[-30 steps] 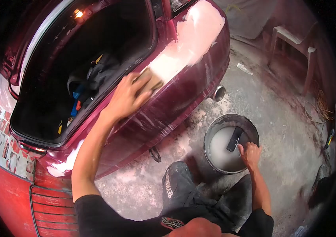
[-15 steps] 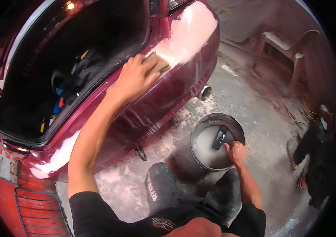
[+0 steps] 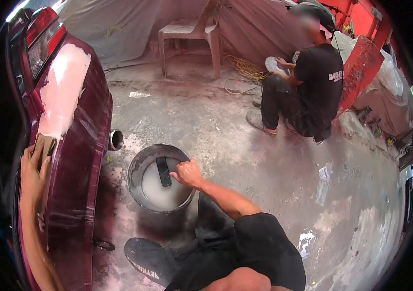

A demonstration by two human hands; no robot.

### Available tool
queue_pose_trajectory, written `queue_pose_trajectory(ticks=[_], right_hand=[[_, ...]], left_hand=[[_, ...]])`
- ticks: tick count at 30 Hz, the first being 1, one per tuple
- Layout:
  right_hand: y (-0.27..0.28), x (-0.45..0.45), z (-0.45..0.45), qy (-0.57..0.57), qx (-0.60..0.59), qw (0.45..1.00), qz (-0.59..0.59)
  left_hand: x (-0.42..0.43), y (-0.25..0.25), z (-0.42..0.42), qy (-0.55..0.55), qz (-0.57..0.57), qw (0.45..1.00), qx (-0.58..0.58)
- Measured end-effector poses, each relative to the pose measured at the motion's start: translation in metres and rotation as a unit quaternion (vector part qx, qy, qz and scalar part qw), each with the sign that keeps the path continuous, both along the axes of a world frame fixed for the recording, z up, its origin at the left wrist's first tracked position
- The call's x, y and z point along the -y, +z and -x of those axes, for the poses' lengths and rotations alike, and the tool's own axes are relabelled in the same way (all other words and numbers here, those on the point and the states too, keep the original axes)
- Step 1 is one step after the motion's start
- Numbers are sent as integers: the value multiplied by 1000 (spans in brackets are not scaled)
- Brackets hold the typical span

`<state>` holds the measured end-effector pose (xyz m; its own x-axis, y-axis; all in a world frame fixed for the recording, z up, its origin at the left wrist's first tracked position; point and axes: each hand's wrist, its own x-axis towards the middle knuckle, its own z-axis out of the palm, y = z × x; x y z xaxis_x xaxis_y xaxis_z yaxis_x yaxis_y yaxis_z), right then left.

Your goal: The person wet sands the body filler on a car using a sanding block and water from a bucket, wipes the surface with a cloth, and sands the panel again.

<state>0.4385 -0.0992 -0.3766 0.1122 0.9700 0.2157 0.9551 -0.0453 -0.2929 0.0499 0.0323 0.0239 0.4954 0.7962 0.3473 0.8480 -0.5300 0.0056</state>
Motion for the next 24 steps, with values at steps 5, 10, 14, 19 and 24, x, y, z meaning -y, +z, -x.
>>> queue_pose_trajectory(ticks=[5,10,14,19,24], right_hand=[[5,0,-6,14,8,1000,-6],[3,-6,-1,-3,-9,999,-32],[-4,0,1,18,-6,1000,-12],[3,1,-4,13,-46,998,-42],[13,-6,-6,16,-21,1000,-10]], left_hand=[[68,-14,59,58,-13,996,-59],[15,3,15,35,11,999,-23],[12,5,13,50,1,998,-26],[86,-11,74,61,-30,996,-59],[-7,1,36,-15,-54,996,-68]])
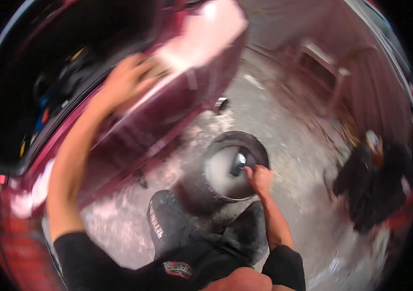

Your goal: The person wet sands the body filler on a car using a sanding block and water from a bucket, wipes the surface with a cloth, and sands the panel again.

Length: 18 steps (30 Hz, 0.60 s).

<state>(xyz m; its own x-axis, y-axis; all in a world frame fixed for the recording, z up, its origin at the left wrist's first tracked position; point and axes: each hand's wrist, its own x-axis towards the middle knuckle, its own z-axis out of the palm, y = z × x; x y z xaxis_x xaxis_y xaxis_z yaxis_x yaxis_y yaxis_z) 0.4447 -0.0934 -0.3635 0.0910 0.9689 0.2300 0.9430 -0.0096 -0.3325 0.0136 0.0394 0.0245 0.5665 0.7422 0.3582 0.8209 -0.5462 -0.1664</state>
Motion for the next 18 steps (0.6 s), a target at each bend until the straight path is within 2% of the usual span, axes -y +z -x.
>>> queue_pose_trajectory(ticks=[2,7,11,12,15,18], right_hand=[[-17,-3,0,8,30,997,-67],[-5,10,3,20,33,999,-10],[24,9,15,-16,26,999,21],[22,9,12,-7,34,999,17],[0,6,7,4,48,999,5],[-11,3,-4,21,54,998,1]], left_hand=[[-12,-7,-15,16,2,1000,15],[68,-5,40,5,14,1000,19],[47,8,25,6,0,1000,12],[27,3,15,-8,-21,999,23],[0,-2,2,9,12,999,44],[40,-6,27,-10,19,999,27]])
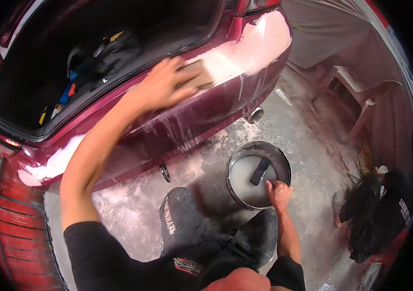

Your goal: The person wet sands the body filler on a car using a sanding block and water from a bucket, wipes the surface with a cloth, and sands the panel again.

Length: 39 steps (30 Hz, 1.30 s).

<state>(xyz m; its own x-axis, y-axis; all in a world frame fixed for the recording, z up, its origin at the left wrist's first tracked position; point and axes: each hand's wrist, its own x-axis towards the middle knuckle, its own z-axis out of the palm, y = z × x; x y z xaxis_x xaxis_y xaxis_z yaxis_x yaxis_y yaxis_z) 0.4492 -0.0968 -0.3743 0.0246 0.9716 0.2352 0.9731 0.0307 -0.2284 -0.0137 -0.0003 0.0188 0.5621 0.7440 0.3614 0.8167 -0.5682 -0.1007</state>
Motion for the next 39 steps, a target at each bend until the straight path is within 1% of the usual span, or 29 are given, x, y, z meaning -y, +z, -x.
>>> queue_pose_trajectory(ticks=[2,5,6,7,9,10,11,12,13,14,16,18,19,20,21,22,24,25,27,28,30,33,34,35,36,37,39], right_hand=[[5,2,5,-1,-10,1000,11],[30,1,17,-27,-2,999,47],[24,0,15,-21,-3,1000,13],[21,2,15,-20,-8,1000,14],[16,-1,13,-35,-20,999,9],[9,-3,12,-32,-20,999,14],[6,-4,9,-30,-20,999,20],[9,1,8,-18,-10,1000,9],[12,5,7,-3,2,1000,-2],[12,6,5,2,11,1000,6],[19,9,3,-32,1,999,10],[32,6,13,-38,-18,999,25],[28,4,13,-41,-27,998,26],[25,4,11,-33,-29,999,23],[25,0,12,-32,-29,999,33],[22,-1,11,-17,-33,999,-2],[13,-2,9,-29,-24,999,-2],[13,2,7,-15,-24,1000,-9],[16,6,4,2,-30,999,-19],[18,7,4,0,-47,999,-14],[25,9,11,-25,-35,999,-11],[35,13,16,-46,-15,999,14],[38,15,16,-48,-9,998,26],[35,13,14,-50,-5,998,26],[31,10,13,-53,-2,998,26],[25,9,13,-55,-2,998,27],[18,13,11,-25,12,1000,14]], left_hand=[[45,-1,26,16,2,1000,-6],[40,16,17,8,27,1000,-6],[19,14,6,-1,3,1000,1],[-3,13,-9,-2,-12,1000,5],[-39,12,-39,22,-16,1000,8],[-46,13,-45,33,9,999,3],[-49,5,-37,-2,-23,1000,19],[-30,11,-37,21,12,999,23],[-16,4,-21,4,-9,1000,12],[14,6,-10,23,11,1000,8],[64,14,3,73,35,997,-2],[46,11,4,44,2,999,-20],[33,6,8,49,-19,998,-22],[1,3,0,25,-28,999,-4],[-19,13,-17,31,-22,999,-10],[-41,13,-28,37,-9,999,0],[-54,3,-27,23,-41,999,13],[-41,0,-13,-10,-40,999,28],[16,7,17,-10,-18,999,45],[40,6,36,-6,-42,999,33],[69,3,54,2,-80,997,6],[36,12,31,1,-52,999,16],[15,16,11,12,-30,999,30],[-13,13,-2,29,-36,999,20],[-31,17,-17,44,-8,999,23],[-33,12,-15,31,-14,999,28],[-33,6,-4,3,-25,999,38]])
